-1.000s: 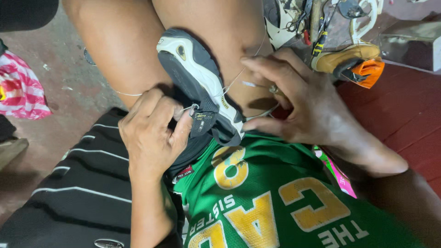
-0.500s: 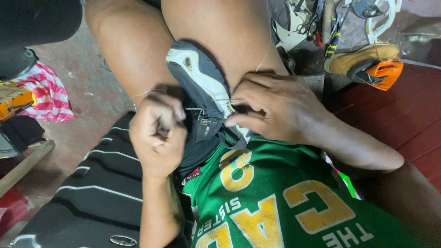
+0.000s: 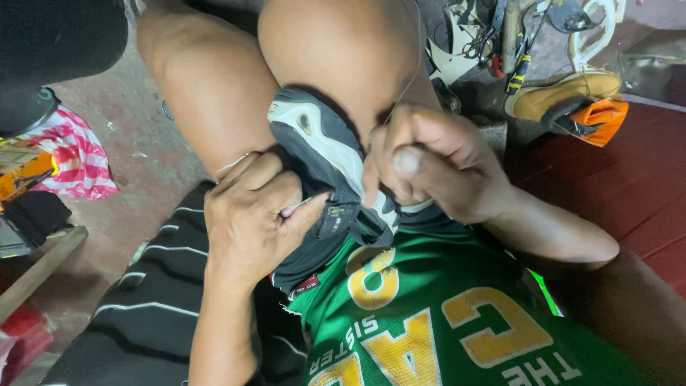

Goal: The person sits on the floor and sews a black and white sneaker using a needle and white thread. They repeatedly insert the needle into the shoe's upper and pull the thread through to stitch the material.

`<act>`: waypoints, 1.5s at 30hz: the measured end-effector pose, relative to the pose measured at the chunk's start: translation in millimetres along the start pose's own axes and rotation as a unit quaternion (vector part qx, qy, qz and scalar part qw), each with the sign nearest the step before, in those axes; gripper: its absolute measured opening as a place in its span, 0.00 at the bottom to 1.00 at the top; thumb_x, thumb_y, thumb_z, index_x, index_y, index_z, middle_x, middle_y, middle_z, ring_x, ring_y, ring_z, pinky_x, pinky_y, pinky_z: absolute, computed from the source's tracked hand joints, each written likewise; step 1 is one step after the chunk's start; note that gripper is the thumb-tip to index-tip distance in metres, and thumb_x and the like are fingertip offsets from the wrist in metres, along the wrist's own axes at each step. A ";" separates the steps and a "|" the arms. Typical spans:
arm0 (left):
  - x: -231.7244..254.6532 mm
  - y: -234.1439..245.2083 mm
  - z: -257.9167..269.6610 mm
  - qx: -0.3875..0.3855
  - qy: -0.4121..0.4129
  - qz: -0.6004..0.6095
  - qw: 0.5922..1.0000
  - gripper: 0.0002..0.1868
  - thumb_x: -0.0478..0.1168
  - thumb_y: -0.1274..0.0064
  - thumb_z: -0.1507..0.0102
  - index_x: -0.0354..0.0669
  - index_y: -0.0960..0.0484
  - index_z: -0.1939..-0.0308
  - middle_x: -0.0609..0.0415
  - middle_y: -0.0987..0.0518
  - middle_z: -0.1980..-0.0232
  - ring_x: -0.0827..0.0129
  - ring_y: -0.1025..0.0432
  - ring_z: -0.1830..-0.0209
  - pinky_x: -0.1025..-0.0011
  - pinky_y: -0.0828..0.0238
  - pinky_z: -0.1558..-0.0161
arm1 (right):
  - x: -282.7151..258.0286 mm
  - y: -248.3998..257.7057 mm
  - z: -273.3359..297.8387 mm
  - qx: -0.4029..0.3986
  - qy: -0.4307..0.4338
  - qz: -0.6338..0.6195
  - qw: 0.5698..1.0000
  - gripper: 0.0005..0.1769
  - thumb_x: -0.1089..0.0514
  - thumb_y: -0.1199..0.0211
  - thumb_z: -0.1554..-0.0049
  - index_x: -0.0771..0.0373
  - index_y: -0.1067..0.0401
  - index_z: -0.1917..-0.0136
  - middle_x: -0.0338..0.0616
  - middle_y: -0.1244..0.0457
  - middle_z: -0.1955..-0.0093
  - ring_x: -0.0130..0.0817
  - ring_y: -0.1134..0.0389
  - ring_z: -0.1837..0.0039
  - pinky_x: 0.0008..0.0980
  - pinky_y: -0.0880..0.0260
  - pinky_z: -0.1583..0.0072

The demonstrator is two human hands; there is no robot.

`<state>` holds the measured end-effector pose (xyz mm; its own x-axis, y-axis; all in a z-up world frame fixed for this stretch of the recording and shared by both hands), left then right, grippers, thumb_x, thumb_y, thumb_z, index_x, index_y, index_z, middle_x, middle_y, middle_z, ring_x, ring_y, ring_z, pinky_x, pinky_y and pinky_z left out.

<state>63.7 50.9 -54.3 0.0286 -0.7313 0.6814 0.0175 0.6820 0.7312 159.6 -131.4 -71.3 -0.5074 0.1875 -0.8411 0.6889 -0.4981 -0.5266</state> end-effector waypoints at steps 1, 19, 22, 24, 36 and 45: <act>-1.9 0.0 -0.7 -0.001 -0.007 0.010 1.000 0.21 0.45 0.30 0.46 0.41 0.29 0.77 0.49 0.32 0.70 0.53 0.30 0.68 0.58 0.33 0.66 | 5.3 0.1 -1.4 0.000 -0.020 0.040 0.999 0.11 0.57 0.51 0.28 0.61 0.39 0.54 0.35 0.40 0.62 0.18 0.44 0.65 0.24 0.39 0.57; -21.4 22.8 13.0 0.054 0.123 0.191 0.972 0.07 0.35 0.39 0.42 0.35 0.21 0.67 0.49 0.26 0.62 0.67 0.31 0.67 0.70 0.34 0.66 | 8.8 7.6 -3.5 0.056 0.024 0.110 0.992 0.16 0.53 0.57 0.26 0.63 0.38 0.52 0.38 0.40 0.62 0.17 0.44 0.69 0.23 0.41 0.64; -8.3 38.7 26.2 0.206 0.210 0.155 0.943 0.11 0.41 0.41 0.30 0.38 0.25 0.56 0.55 0.29 0.54 0.73 0.28 0.60 0.74 0.32 0.60 | -2.2 22.3 5.7 0.110 0.070 0.200 0.971 0.18 0.51 0.59 0.28 0.65 0.36 0.50 0.45 0.38 0.52 0.23 0.40 0.63 0.21 0.40 0.67; 5.5 41.8 27.9 0.229 0.241 0.063 0.941 0.13 0.41 0.40 0.35 0.36 0.25 0.56 0.51 0.29 0.56 0.69 0.34 0.67 0.71 0.39 0.65 | -11.8 32.4 13.0 0.152 0.072 0.312 0.935 0.16 0.54 0.57 0.30 0.67 0.33 0.48 0.46 0.37 0.52 0.24 0.39 0.64 0.21 0.41 0.68; 25.7 -0.5 11.1 0.034 0.149 0.125 0.980 0.15 0.32 0.36 0.40 0.35 0.27 0.56 0.47 0.25 0.58 0.58 0.28 0.65 0.69 0.29 0.60 | -10.6 2.2 19.4 0.004 0.095 0.525 0.846 0.16 0.69 0.33 0.49 0.62 0.21 0.46 0.44 0.30 0.52 0.37 0.28 0.54 0.33 0.26 0.53; 16.9 -2.7 12.8 0.013 0.145 0.151 0.978 0.14 0.31 0.37 0.40 0.36 0.27 0.56 0.49 0.24 0.59 0.62 0.27 0.65 0.71 0.28 0.59 | -7.7 -0.8 8.8 -0.015 0.095 0.534 0.840 0.17 0.66 0.31 0.49 0.59 0.19 0.45 0.40 0.31 0.55 0.35 0.30 0.56 0.32 0.28 0.54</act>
<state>51.3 36.6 -44.3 0.3112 -0.4608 0.8312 -0.0609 0.8631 0.5013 158.4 -139.8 -63.3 0.4974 -0.2199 -0.8392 0.7129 -0.4476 0.5398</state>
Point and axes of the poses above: each hand's wrist, its own z-axis away from the middle knuckle, its own y-axis out of the back of the hand, x = y × z, the point moved 5 cm from there along -z, towards the middle knuckle
